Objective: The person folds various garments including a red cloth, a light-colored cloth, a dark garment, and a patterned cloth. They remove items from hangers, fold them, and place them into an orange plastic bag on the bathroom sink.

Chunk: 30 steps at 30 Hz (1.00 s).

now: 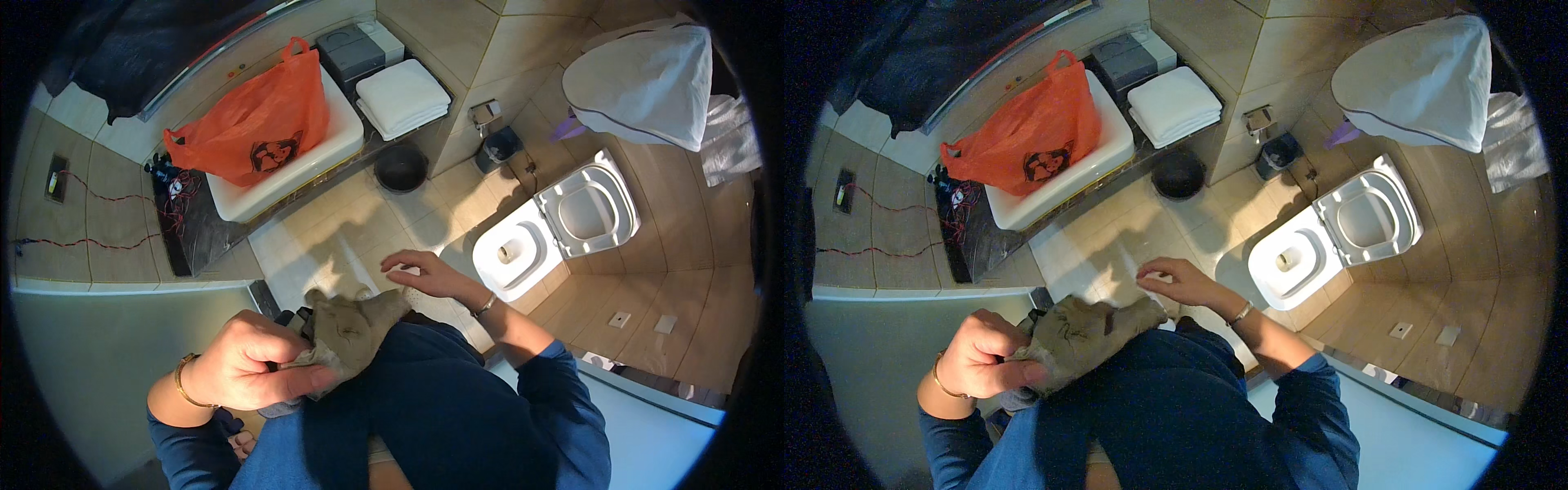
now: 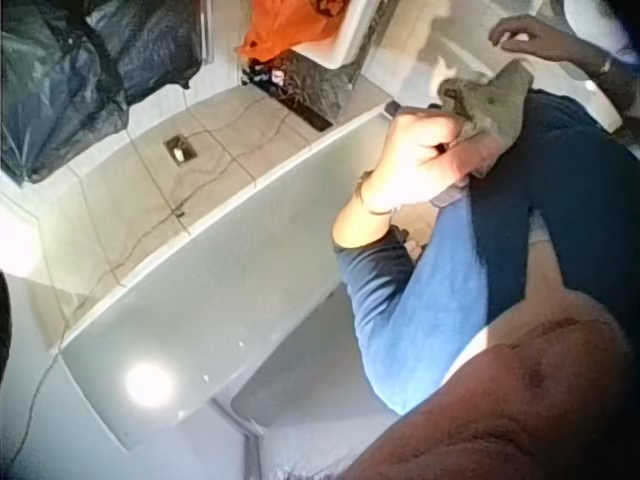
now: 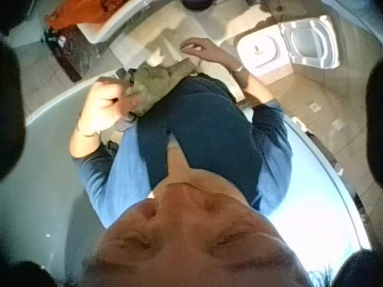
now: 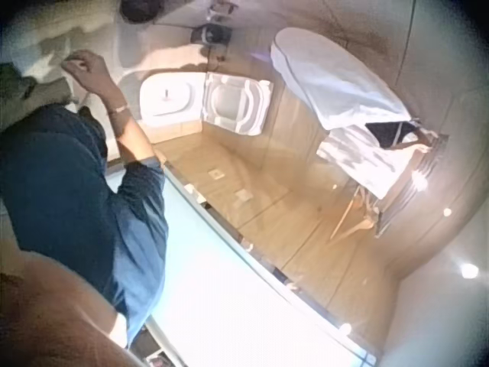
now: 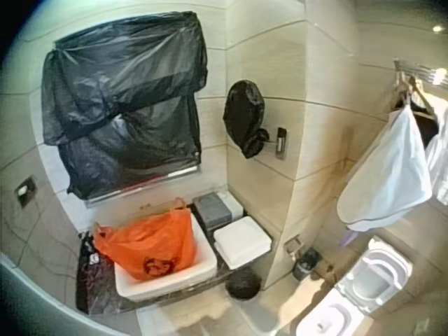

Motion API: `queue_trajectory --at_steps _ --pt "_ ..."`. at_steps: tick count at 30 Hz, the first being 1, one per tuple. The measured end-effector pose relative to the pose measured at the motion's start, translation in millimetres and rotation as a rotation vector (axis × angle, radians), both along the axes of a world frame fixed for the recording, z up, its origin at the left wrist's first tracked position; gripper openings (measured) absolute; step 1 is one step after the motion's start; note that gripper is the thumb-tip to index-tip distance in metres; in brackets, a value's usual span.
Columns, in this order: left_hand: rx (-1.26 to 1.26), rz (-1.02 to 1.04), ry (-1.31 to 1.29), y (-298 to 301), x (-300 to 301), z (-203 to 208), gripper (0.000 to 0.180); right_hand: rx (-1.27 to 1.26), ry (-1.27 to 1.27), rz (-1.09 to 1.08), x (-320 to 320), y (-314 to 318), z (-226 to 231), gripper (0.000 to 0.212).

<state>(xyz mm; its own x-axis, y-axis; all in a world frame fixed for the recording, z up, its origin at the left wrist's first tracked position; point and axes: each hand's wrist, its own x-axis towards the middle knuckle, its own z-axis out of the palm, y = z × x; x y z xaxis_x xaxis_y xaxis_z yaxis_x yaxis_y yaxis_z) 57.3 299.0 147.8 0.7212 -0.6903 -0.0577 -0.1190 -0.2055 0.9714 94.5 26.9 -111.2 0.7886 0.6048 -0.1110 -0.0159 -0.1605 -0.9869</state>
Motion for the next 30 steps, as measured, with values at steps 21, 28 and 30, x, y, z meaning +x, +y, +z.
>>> queue_trajectory --at_steps 21,28,30 --pt "0.012 0.566 -0.081 54 -29 -8 0.046 0.297 0.278 0.096 -36 46 -27 0.048" --pt "0.000 0.713 -0.145 64 -32 -10 0.052 0.262 0.230 0.023 -29 59 -13 0.042" --pt "-0.008 0.766 -0.176 59 -32 -11 0.050 0.397 0.397 -0.078 -25 66 -7 0.043"
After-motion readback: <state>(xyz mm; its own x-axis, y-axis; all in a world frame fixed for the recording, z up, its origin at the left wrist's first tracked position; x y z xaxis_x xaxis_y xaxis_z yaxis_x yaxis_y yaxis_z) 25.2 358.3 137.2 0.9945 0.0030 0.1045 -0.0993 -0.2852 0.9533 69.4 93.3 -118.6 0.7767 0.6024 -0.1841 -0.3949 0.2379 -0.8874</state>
